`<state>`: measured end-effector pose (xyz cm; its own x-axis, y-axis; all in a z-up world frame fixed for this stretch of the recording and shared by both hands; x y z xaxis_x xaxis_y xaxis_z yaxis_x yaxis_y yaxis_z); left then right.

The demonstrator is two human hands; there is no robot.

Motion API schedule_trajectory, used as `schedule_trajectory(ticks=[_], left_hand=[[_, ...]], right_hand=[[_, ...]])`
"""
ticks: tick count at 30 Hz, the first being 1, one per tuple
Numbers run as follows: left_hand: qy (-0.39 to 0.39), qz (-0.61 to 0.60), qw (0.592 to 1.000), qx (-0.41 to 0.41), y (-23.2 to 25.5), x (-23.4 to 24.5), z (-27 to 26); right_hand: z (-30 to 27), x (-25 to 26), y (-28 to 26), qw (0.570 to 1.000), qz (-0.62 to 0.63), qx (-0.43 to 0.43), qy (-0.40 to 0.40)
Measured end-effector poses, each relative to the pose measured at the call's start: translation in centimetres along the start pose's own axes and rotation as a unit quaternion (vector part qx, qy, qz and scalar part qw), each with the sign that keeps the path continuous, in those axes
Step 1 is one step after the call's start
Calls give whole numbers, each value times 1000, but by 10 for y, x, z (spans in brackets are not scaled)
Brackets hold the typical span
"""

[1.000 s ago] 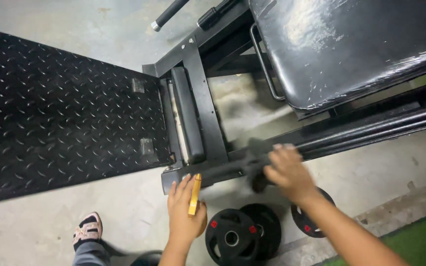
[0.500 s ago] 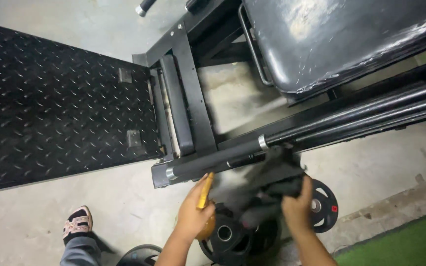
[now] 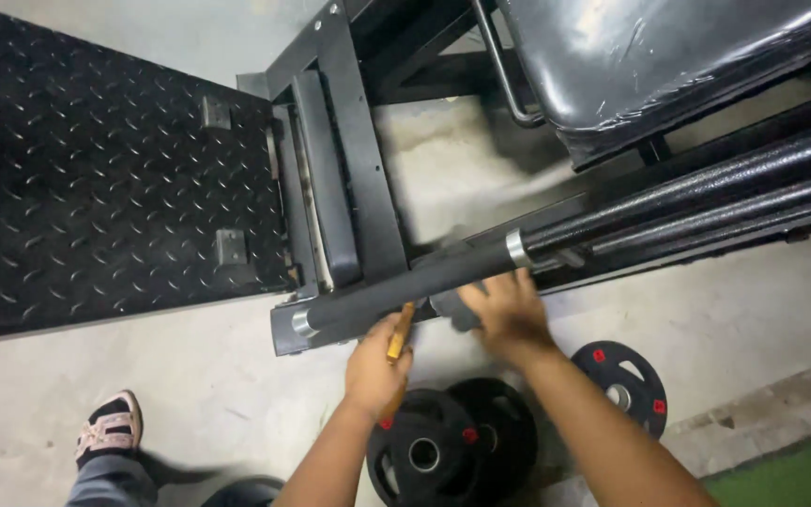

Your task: Clean a leg press machine using a spray bottle and a rag.

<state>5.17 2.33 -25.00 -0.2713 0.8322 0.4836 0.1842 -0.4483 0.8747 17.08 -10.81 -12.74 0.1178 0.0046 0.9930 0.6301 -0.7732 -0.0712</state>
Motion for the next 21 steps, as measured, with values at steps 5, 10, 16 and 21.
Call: schedule_trajectory(ticks=[5, 10, 16, 21], left_hand=[[-40, 30, 996, 71, -9, -3, 15], [-91, 66, 989, 97, -2, -13, 29], [-151, 44, 976, 153, -1, -20, 19], [-94, 14, 995, 41, 13, 15, 8]], right_hand=[[-24, 5, 51, 989, -30, 27, 145], [-37, 14, 37, 959, -73, 76, 264], [-6, 29, 19, 970, -67, -66, 226], [37, -6, 5, 979, -37, -185, 82]])
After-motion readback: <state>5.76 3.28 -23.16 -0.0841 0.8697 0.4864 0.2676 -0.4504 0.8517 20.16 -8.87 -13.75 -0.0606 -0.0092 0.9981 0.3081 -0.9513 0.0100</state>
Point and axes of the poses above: each hand's wrist, its own z-axis towards the middle knuckle, its own x-axis out of the back of the hand, y = z × x, the point moved 9 cm from there along z, towards the middle knuckle, and after that the axes turned 5 degrees about -x, right-handed, at the moved point
